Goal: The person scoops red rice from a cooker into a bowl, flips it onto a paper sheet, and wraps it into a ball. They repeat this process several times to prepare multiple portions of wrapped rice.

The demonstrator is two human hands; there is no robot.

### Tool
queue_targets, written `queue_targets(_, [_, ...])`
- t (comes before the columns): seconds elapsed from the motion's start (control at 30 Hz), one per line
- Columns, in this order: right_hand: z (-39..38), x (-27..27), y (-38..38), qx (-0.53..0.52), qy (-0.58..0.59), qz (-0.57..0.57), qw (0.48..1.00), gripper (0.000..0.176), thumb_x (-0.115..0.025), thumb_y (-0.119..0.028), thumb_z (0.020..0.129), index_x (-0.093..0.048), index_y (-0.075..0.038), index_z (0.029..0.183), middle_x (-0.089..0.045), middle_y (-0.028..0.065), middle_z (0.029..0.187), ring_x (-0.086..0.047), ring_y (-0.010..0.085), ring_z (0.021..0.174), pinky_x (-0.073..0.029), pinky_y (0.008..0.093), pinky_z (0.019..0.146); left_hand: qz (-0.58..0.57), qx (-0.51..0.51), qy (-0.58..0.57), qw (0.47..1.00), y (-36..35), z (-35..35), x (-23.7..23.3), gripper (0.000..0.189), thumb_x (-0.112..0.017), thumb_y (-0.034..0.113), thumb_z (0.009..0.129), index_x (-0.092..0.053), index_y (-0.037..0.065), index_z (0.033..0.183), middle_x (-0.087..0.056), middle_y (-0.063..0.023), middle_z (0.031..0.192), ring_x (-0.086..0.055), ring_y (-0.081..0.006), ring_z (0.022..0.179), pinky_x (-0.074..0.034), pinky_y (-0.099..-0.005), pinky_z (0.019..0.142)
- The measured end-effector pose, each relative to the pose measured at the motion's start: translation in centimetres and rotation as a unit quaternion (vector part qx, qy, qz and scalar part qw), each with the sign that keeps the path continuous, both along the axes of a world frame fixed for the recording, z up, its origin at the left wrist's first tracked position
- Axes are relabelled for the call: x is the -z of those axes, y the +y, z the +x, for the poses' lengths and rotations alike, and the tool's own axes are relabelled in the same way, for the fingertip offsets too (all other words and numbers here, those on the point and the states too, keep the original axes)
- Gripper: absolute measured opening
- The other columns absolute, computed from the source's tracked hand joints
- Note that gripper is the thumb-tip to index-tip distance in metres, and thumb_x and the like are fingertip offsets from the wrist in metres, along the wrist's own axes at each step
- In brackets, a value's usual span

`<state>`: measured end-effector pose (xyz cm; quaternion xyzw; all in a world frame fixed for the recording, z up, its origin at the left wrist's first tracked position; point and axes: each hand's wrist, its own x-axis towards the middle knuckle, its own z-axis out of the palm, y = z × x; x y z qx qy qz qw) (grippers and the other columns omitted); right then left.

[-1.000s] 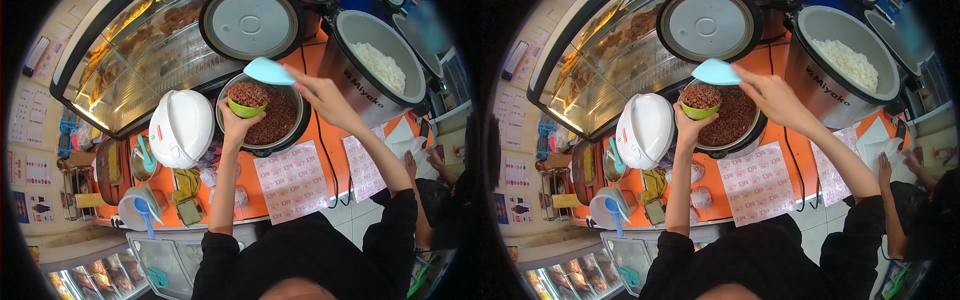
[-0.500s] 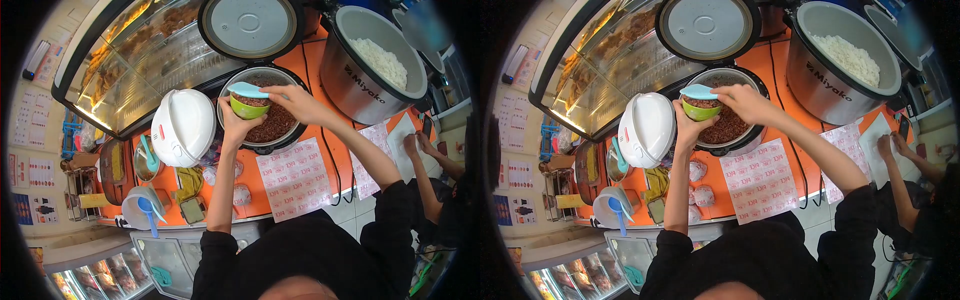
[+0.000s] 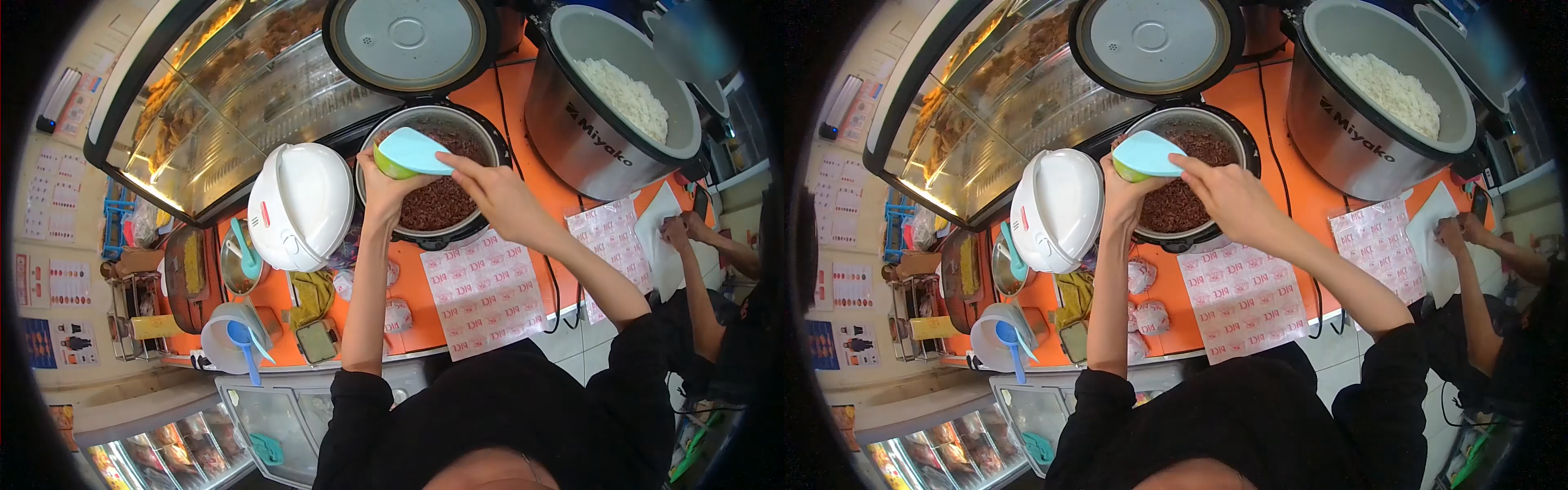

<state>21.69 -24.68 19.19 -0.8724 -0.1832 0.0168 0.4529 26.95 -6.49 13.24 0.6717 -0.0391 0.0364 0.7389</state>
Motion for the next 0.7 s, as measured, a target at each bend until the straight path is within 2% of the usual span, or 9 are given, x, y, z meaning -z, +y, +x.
queue_targets(0.07, [0.2, 1.2, 0.6, 0.008, -0.074, -0.011, 0.997, 0.032, -0.041, -0.018, 0.092, -0.047, -0.011, 0.123, -0.059, 0.0220, 0.076, -0.057, 0.0389, 0.071, -0.044, 0.0474, 0.062, -0.043, 0.026, 0.017, 0.999, -0.2, 0.0, -0.1, 0.080, -0.082, -0.004, 0.048, -0.026, 0.003, 0.105, -0.045, -0.0129, 0.108, -0.053, -0.0209, 0.101, -0.049, -0.0331, 0.085])
queue_targets(0.17, [-0.5, 1.3, 0.0, 0.017, -0.082, -0.024, 0.996, 0.032, -0.042, -0.018, 0.092, -0.048, -0.011, 0.123, -0.060, 0.0219, 0.079, -0.057, 0.0392, 0.070, -0.045, 0.0458, 0.062, -0.054, 0.013, -0.010, 0.998, 0.2, 0.1, 0.0, 0.078, -0.081, -0.005, 0.048, -0.027, 0.004, 0.104, -0.045, -0.0132, 0.108, -0.053, -0.0213, 0.102, -0.049, -0.0332, 0.086])
queue_targets(0.3, [0.2, 1.9, -1.2, 0.034, -0.001, 0.005, 0.999, 0.031, -0.043, -0.019, 0.092, -0.050, -0.008, 0.120, -0.061, 0.0219, 0.090, -0.059, 0.0381, 0.079, -0.047, 0.0416, 0.068, -0.101, 0.060, -0.005, 0.993, 0.8, -0.4, -0.8, 0.077, -0.080, -0.008, 0.048, -0.027, 0.004, 0.103, -0.045, -0.0133, 0.108, -0.053, -0.0216, 0.102, -0.048, -0.0340, 0.086])
queue_targets(0.37, [2.7, 3.5, -1.5, -0.003, -0.030, 0.079, 0.996, 0.034, -0.041, -0.020, 0.093, -0.050, -0.003, 0.120, -0.060, 0.0176, 0.106, -0.059, 0.0241, 0.093, -0.043, 0.0314, 0.082, -0.065, 0.112, -0.017, 0.991, 0.9, -0.8, -0.5, 0.076, -0.080, -0.008, 0.048, -0.027, 0.004, 0.103, -0.045, -0.0135, 0.108, -0.052, -0.0217, 0.103, -0.048, -0.0345, 0.087])
queue_targets(0.4, [4.1, 3.3, -1.9, -0.054, 0.052, 0.119, 0.990, 0.036, -0.041, -0.022, 0.093, -0.051, 0.001, 0.118, -0.059, 0.0146, 0.111, -0.054, 0.0187, 0.104, -0.038, 0.0301, 0.090, -0.057, 0.126, 0.002, 0.990, 0.7, -1.2, -0.9, 0.077, -0.081, -0.006, 0.048, -0.027, 0.004, 0.103, -0.045, -0.0131, 0.108, -0.051, -0.0209, 0.104, -0.047, -0.0336, 0.088])
queue_targets(0.53, [3.5, 2.9, -1.2, -0.069, 0.026, 0.090, 0.993, 0.035, -0.042, -0.021, 0.093, -0.050, 0.002, 0.119, -0.059, 0.0155, 0.109, -0.054, 0.0192, 0.103, -0.039, 0.0308, 0.089, -0.013, 0.081, -0.002, 0.997, 0.5, -1.3, -0.2, 0.081, -0.085, 0.001, 0.046, -0.027, 0.003, 0.103, -0.045, -0.0119, 0.105, -0.051, -0.0187, 0.101, -0.047, -0.0305, 0.085])
queue_targets(0.57, [2.3, 2.2, -0.4, -0.037, 0.011, 0.077, 0.996, 0.033, -0.042, -0.021, 0.091, -0.054, 0.000, 0.114, -0.058, 0.0222, 0.105, -0.056, 0.0330, 0.100, -0.043, 0.0396, 0.085, -0.012, 0.082, 0.000, 0.997, 0.7, -1.2, 0.1, 0.081, -0.085, 0.001, 0.046, -0.027, 0.003, 0.103, -0.045, -0.0119, 0.105, -0.051, -0.0187, 0.101, -0.047, -0.0305, 0.085])
queue_targets(0.63, [0.9, 0.7, 0.5, 0.007, 0.091, -0.027, 0.995, 0.032, -0.042, -0.020, 0.091, -0.054, 0.000, 0.114, -0.058, 0.0243, 0.103, -0.055, 0.0343, 0.100, -0.043, 0.0395, 0.083, 0.063, 0.036, -0.026, 0.997, 0.9, -0.7, 0.6, 0.081, -0.085, 0.003, 0.047, -0.027, 0.003, 0.103, -0.044, -0.0111, 0.103, -0.051, -0.0178, 0.098, -0.047, -0.0291, 0.084])
queue_targets(0.7, [2.5, 2.7, 0.2, -0.022, 0.059, 0.043, 0.997, 0.032, -0.042, -0.020, 0.091, -0.054, 0.000, 0.114, -0.058, 0.0228, 0.104, -0.056, 0.0323, 0.101, -0.043, 0.0377, 0.083, 0.056, 0.029, -0.030, 0.998, 0.8, -0.5, 0.2, 0.080, -0.086, 0.004, 0.048, -0.028, 0.002, 0.102, -0.044, -0.0104, 0.102, -0.051, -0.0168, 0.095, -0.047, -0.0281, 0.082])
